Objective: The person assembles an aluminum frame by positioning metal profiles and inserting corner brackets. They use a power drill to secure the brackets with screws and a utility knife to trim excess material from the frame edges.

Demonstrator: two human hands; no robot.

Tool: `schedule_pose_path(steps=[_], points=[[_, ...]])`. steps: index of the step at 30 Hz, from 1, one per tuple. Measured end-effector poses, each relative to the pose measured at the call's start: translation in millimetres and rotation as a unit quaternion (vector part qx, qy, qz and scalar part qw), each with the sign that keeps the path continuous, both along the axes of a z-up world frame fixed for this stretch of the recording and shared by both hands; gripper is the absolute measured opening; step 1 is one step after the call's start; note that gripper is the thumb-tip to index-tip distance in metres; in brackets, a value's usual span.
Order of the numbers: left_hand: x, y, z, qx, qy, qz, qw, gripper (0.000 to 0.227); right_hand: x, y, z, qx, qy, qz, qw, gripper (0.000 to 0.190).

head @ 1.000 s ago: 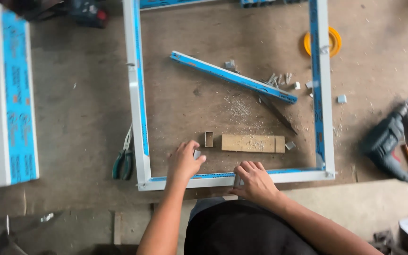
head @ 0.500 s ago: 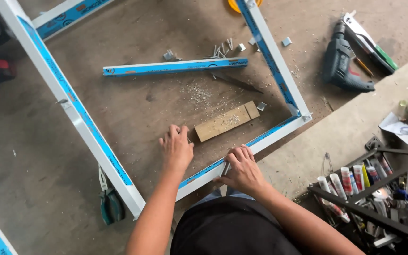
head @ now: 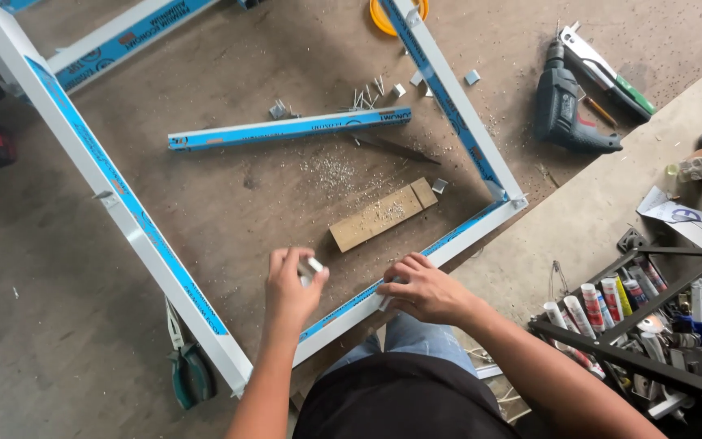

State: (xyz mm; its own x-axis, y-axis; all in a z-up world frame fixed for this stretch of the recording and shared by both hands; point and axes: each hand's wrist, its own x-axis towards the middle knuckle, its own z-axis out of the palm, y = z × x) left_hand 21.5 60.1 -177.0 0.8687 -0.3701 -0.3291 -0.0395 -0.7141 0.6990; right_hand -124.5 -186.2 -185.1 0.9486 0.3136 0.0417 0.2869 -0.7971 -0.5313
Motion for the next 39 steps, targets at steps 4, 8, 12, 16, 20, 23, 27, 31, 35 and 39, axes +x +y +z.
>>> schedule_pose_path(steps=[4, 8, 12, 16, 20, 23, 27, 31, 35, 39], points=[[-26.9, 24.5, 19.7, -0.052, 0.018, 0.018, 0.998, 0.037, -3.4, 0.2, -20.7, 0.009, -0.083, -0.006, 0.996, 0.019], [-44.4, 20.8, 13.4, -0.061, 0.007, 0.004, 0.998, 0.032, 2.2, -1.3, 4.3, 0.052, -0.055, 0.001, 0.997, 0.020], [-59.4, 8.3, 20.8, -0.095, 0.005, -0.054, 0.994, 0.034, 5.9, -1.3, 12.5, 0.054, -0.024, 0.008, 0.998, 0.030], [-64.9, 1.4, 22.5, -0.118, 0.005, -0.081, 0.990, 0.031, 8.1, -1.7, 17.9, 0.047, -0.029, 0.030, 0.998, 0.025], [-70.6, -0.5, 14.3, -0.087, 0.016, -0.094, 0.992, 0.034, 5.4, -2.7, 10.9, 0.048, -0.041, 0.017, 0.998, 0.018], [-74.6, -3.4, 12.1, -0.089, -0.023, -0.109, 0.990, 0.036, 4.0, -5.8, 9.8, 0.057, -0.026, 0.010, 0.998, 0.017], [-79.6, -16.7, 22.6, -0.083, -0.033, -0.130, 0.988, 0.050, 2.1, -10.9, 3.4, 0.061, -0.007, -0.001, 0.998, 0.021], [-85.1, -31.7, 35.7, -0.039, -0.016, -0.144, 0.989, 0.047, 3.3, -11.1, 12.8, 0.069, 0.018, -0.001, 0.997, 0.034], [-84.2, -36.2, 49.9, -0.038, 0.016, -0.099, 0.994, 0.046, -5.0, -0.8, 46.1, 0.057, -0.009, -0.047, 0.997, 0.053], [-83.8, -36.7, 75.5, -0.101, 0.050, -0.046, 0.993, 0.052, -17.0, 21.3, 77.6, 0.065, 0.038, -0.082, 0.994, 0.071]])
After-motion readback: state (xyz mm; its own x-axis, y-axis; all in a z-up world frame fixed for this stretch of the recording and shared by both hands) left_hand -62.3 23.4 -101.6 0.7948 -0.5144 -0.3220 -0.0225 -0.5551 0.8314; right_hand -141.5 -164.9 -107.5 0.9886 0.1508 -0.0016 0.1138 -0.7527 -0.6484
